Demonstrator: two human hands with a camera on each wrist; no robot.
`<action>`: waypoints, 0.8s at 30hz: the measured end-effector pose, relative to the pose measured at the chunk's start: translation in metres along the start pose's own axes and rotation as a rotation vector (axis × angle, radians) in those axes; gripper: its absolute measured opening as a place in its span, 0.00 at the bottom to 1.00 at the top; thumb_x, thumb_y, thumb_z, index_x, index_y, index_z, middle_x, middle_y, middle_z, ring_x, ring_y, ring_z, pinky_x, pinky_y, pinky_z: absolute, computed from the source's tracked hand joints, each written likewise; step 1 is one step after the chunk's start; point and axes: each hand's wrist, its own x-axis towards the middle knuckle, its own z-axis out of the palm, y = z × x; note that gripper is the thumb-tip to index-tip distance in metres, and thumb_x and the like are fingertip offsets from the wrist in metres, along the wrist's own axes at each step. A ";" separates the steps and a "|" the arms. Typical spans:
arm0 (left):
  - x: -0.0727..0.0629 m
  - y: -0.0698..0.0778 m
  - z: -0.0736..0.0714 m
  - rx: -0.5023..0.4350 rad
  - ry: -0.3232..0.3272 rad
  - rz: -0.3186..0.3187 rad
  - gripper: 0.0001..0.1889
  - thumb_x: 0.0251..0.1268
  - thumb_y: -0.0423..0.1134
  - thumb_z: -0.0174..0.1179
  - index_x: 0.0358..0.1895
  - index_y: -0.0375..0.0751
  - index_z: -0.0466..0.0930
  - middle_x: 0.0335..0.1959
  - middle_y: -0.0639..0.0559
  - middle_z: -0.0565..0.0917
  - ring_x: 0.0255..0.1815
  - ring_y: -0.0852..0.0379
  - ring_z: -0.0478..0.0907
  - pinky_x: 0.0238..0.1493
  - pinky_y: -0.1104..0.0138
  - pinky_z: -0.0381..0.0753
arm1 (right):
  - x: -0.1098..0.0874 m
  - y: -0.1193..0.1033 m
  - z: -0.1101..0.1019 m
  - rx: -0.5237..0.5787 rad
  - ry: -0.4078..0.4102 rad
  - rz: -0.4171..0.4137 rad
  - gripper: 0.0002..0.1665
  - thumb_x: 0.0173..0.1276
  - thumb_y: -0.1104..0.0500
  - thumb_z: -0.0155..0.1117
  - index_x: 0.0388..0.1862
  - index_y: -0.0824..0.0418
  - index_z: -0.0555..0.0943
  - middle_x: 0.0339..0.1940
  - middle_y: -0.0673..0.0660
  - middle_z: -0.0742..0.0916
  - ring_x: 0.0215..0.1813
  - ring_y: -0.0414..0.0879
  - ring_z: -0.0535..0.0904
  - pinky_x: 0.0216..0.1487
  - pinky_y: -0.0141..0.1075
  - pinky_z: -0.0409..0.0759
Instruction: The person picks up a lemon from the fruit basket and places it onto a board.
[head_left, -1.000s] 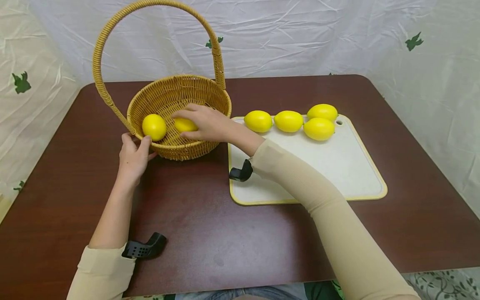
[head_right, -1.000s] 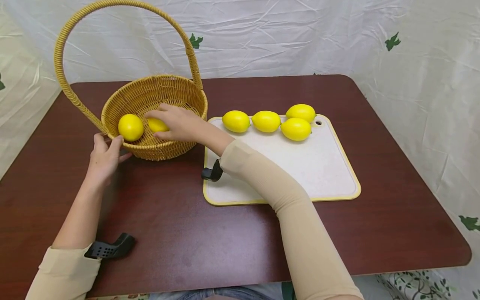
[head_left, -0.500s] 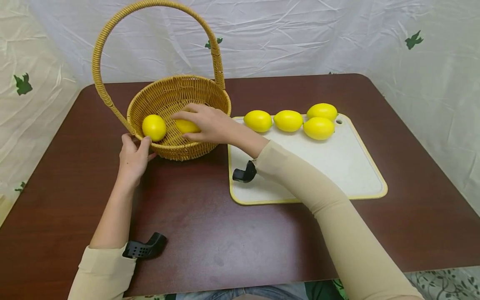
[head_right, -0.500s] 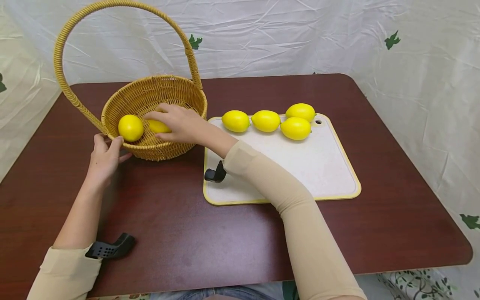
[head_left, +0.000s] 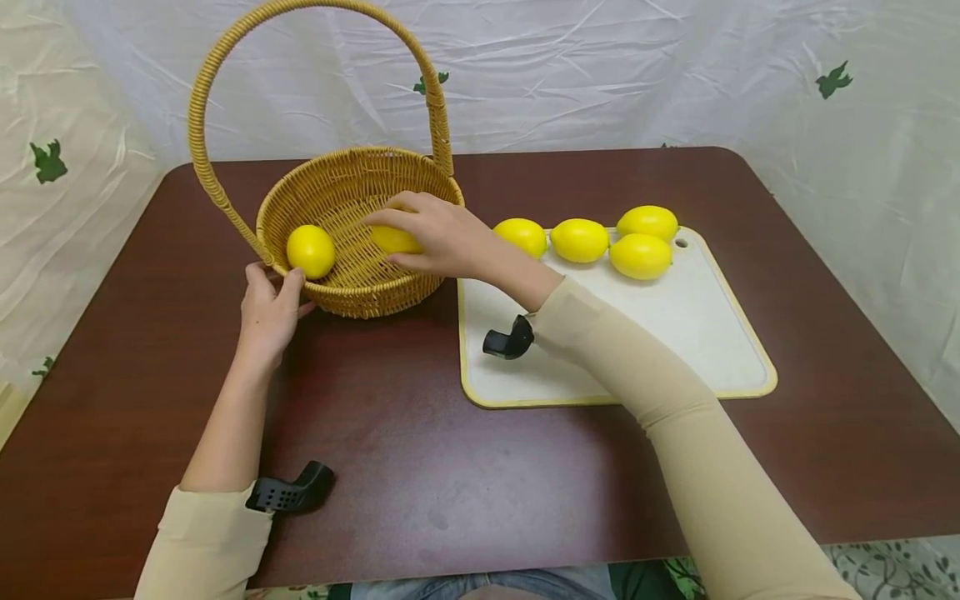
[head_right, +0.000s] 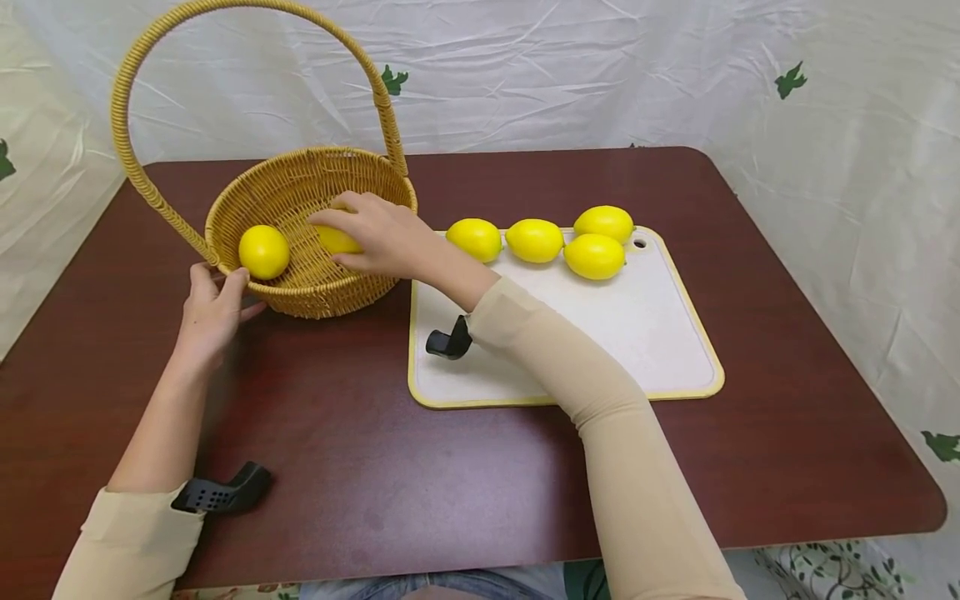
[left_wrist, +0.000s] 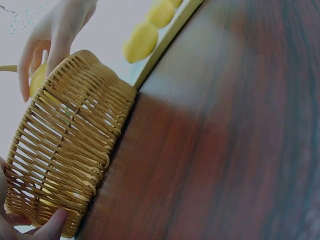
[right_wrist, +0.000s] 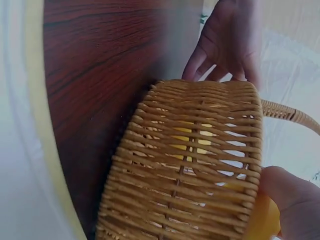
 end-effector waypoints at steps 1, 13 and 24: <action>0.000 0.000 0.000 -0.001 -0.001 -0.001 0.27 0.70 0.47 0.40 0.62 0.31 0.46 0.62 0.34 0.57 0.60 0.43 0.65 0.54 0.58 0.75 | -0.002 0.000 -0.001 -0.002 0.005 0.000 0.27 0.63 0.51 0.61 0.61 0.53 0.72 0.54 0.55 0.77 0.53 0.48 0.71 0.55 0.35 0.70; -0.001 -0.001 0.001 -0.010 0.000 -0.005 0.27 0.70 0.47 0.39 0.61 0.31 0.46 0.62 0.35 0.58 0.61 0.43 0.65 0.55 0.58 0.75 | -0.014 0.001 -0.013 0.002 0.085 -0.017 0.27 0.62 0.52 0.62 0.60 0.53 0.73 0.54 0.55 0.76 0.54 0.46 0.70 0.46 0.37 0.76; 0.000 -0.001 0.001 -0.021 -0.001 -0.002 0.27 0.70 0.47 0.39 0.61 0.31 0.46 0.62 0.34 0.57 0.60 0.43 0.65 0.55 0.57 0.74 | -0.029 0.006 -0.020 0.002 0.149 0.022 0.26 0.60 0.53 0.63 0.59 0.53 0.74 0.54 0.55 0.77 0.54 0.47 0.70 0.50 0.36 0.74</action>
